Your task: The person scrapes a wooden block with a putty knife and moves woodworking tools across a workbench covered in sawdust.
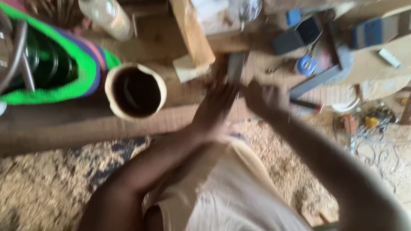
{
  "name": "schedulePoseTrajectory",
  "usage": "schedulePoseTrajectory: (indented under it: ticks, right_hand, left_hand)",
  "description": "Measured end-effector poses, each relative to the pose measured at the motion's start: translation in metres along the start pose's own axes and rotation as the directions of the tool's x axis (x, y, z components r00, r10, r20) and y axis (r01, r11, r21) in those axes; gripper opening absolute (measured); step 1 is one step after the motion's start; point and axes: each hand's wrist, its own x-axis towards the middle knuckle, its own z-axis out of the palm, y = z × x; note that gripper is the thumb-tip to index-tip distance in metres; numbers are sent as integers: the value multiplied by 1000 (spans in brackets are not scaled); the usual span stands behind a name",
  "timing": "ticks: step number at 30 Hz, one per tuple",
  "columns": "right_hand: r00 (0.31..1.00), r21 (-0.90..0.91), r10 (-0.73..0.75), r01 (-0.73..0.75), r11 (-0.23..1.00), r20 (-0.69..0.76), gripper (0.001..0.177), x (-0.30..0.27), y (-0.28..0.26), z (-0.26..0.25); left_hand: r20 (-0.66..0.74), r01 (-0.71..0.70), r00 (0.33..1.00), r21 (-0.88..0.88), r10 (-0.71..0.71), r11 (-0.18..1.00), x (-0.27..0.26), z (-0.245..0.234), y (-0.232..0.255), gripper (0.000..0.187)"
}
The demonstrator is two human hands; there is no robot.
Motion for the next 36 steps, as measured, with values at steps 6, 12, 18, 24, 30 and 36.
schedulePoseTrajectory:
  ticks: [6,12,18,24,30,36]
  right_hand:
    - [933,-120,-35,-9,993,-359,27,40,36,-22]
    - [953,107,-65,101,989,-296,25,-8,3,12]
    - [921,-19,1,-9,1000,-389,23,38,37,-7]
    - [937,107,-100,143,984,-336,27,-14,8,13]
    - [879,-59,-18,-12,998,-476,30,38,36,-4]
    - [962,-113,-131,107,988,-238,30,1,17,0]
  left_hand:
    - [-104,-23,994,43,27,999,46,-8,-15,127]
    - [-3,-53,999,69,54,996,-7,-9,3,121]
    - [-32,-1,999,109,5,994,56,-16,-8,125]
    - [37,-76,997,141,72,987,-15,0,5,122]
    - [-45,4,999,208,5,978,58,-3,-18,118]
    - [-34,-51,997,419,72,906,6,-1,-3,95]
